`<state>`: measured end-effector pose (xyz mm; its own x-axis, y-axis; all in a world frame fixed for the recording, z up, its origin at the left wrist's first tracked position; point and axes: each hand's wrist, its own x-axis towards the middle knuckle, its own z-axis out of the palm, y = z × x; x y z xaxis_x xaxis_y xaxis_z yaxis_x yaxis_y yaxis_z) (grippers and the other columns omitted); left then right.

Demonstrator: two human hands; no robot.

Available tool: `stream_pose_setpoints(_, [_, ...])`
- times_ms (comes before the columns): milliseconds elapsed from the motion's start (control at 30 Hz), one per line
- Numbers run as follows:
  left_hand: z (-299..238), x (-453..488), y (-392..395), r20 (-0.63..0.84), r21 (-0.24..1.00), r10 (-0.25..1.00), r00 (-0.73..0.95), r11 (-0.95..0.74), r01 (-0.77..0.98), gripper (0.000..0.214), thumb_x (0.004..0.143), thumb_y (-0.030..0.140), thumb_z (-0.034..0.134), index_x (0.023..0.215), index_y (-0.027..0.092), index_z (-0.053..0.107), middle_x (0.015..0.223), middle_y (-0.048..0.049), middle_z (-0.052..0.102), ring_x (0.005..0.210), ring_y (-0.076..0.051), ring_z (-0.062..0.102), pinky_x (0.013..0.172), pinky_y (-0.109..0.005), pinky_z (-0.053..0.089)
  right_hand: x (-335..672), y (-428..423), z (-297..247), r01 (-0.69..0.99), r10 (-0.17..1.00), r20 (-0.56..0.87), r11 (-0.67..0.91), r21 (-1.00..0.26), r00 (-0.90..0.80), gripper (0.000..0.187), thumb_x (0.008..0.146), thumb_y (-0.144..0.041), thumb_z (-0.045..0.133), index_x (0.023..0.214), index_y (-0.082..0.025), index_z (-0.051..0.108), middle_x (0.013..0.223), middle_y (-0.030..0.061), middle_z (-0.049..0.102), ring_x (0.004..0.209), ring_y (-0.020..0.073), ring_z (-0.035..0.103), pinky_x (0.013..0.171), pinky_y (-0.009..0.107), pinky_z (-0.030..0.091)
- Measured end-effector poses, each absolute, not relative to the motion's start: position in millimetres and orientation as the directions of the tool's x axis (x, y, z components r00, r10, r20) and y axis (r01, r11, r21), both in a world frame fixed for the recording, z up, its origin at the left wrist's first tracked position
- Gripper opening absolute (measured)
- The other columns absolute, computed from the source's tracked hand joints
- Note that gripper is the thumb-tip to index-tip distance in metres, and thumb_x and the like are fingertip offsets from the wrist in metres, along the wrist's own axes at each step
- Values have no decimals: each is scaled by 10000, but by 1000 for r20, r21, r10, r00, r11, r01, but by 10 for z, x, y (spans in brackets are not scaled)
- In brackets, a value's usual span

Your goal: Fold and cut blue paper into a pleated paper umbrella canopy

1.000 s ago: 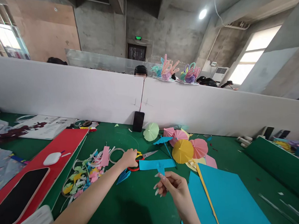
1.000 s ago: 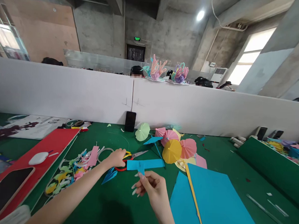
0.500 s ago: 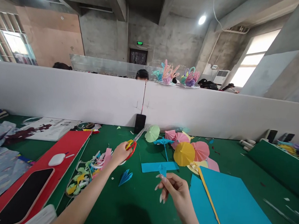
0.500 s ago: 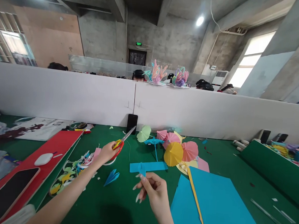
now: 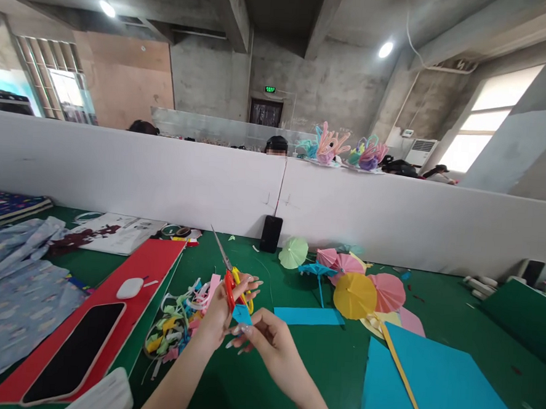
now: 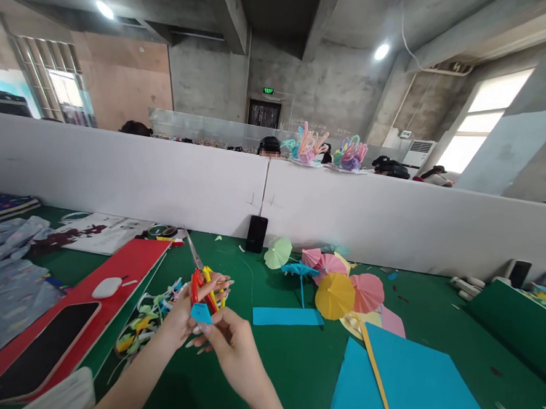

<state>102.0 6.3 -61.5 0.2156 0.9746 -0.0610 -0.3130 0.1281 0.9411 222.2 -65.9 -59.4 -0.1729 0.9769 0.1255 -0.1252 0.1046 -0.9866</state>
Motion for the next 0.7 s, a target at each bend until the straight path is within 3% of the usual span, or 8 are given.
stream_pose_setpoints(200, [-585, 937, 125, -37, 911, 982, 185, 110, -398, 253, 937, 297, 609, 1137, 142, 611, 1125, -76, 653, 938, -205, 661, 802, -397, 567, 2178, -652, -505, -54, 981, 161, 156, -986, -106, 297, 901, -465, 615, 797, -188, 590, 789, 46, 678, 776, 188, 681, 643, 267, 534])
stream_pose_setpoints(400, [-539, 813, 136, 3, 915, 986, 169, 66, -398, 253, 920, 303, 629, 1113, 139, 629, 1157, -82, 661, 1018, -227, 650, 887, -447, 534, 2136, -606, -381, -35, 969, 175, 171, -985, -174, 294, 902, -440, 617, 758, -190, 558, 1126, 64, 589, 824, 164, 683, 660, 264, 541])
stream_pose_setpoints(567, [-458, 678, 138, 14, 924, 981, 192, 60, -378, 272, 777, 359, 767, 995, 213, 696, 1104, -104, 718, 1129, -289, 633, 971, -411, 492, 1955, -529, -380, -23, 934, 112, 111, -994, -341, 279, 814, -427, 728, 734, -178, 632, 747, 7, 633, 706, 174, 688, 613, 251, 531])
stream_pose_setpoints(700, [-445, 615, 185, 45, 926, 987, 152, 16, -377, 329, 851, 435, 679, 1096, 216, 666, 1147, -97, 700, 1119, -282, 637, 955, -431, 500, 1736, -509, -411, -48, 953, 82, 71, -996, -292, 330, 805, -478, 719, 737, -174, 610, 868, 5, 603, 571, 107, 672, 537, 219, 515])
